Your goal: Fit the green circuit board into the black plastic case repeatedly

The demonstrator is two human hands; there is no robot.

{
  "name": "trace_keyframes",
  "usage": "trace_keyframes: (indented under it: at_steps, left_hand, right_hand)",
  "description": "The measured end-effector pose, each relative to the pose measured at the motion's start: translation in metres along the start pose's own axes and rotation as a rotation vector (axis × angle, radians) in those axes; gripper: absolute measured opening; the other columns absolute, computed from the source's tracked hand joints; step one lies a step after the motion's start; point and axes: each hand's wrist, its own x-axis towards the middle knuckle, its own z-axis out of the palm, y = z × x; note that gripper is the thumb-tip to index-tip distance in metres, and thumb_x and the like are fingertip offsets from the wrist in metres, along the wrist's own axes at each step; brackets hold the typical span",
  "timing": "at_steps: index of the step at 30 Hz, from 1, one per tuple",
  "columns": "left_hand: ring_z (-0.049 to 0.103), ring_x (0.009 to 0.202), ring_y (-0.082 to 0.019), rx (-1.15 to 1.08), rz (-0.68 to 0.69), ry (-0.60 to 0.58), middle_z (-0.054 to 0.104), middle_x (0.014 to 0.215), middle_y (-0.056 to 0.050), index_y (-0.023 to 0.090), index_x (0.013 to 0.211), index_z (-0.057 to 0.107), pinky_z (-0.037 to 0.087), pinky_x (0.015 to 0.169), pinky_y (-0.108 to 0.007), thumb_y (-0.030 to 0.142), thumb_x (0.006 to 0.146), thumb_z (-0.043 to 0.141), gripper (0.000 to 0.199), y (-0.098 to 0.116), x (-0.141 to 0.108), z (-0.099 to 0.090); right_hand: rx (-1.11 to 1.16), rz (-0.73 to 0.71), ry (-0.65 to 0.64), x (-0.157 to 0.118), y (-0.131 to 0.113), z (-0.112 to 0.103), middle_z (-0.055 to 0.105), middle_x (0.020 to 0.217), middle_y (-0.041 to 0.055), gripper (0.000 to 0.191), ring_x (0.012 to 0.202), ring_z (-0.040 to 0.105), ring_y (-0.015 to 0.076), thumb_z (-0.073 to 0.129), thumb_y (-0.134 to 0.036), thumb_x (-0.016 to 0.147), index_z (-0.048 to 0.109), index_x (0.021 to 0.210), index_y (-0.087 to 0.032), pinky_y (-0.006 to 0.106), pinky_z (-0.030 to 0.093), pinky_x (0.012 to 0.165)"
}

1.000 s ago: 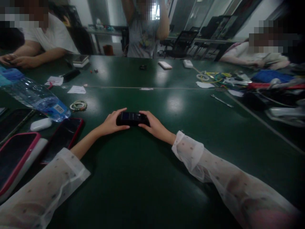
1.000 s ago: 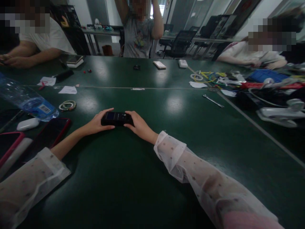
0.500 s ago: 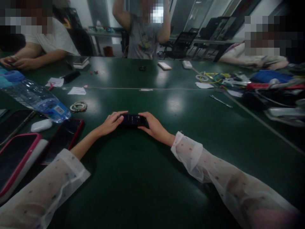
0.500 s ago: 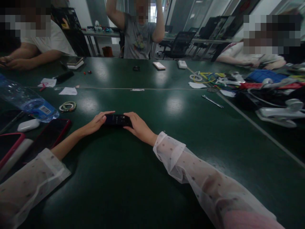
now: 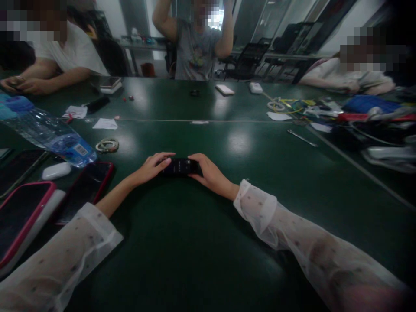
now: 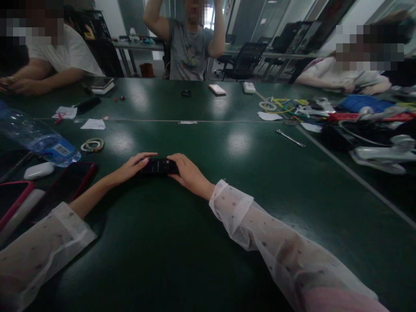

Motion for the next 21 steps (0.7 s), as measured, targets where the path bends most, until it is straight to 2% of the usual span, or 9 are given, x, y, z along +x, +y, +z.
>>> trace_keyframes:
  at_steps: [5, 13, 21]
  left_hand:
    - [0.047, 0.123, -0.028, -0.063, -0.016, -0.011, 0.056, 0.131, -0.006, 0.029, 0.13, 0.054, 0.034, 0.107, -0.049, 0.057, 0.095, 0.038, 0.048, 0.003, 0.0, 0.0]
    - [0.055, 0.115, -0.027, -0.234, -0.053, -0.052, 0.058, 0.128, -0.007, 0.025, 0.126, 0.056, 0.044, 0.098, -0.042, 0.055, 0.094, 0.042, 0.047, 0.014, -0.002, -0.004]
    - [0.057, 0.112, -0.026, -0.253, -0.021, -0.023, 0.061, 0.122, -0.006, 0.023, 0.122, 0.058, 0.044, 0.097, -0.042, 0.055, 0.094, 0.042, 0.045, 0.01, -0.002, -0.001]
  right_hand:
    - [0.03, 0.026, -0.004, 0.0, -0.001, -0.001, 0.053, 0.125, 0.0117, 0.053, 0.116, 0.055, 0.0257, 0.065, -0.022, 0.084, 0.039, 0.13, -0.021, 0.049, 0.047, 0.101]
    - [0.071, 0.081, -0.018, 0.001, -0.001, -0.001, 0.055, 0.124, 0.0096, 0.053, 0.115, 0.057, 0.0245, 0.066, -0.022, 0.083, 0.04, 0.129, -0.023, 0.047, 0.049, 0.1]
    - [0.11, 0.122, -0.032, 0.002, -0.002, -0.001, 0.055, 0.124, 0.0083, 0.054, 0.115, 0.058, 0.0253, 0.068, -0.023, 0.082, 0.04, 0.129, -0.024, 0.049, 0.049, 0.099]
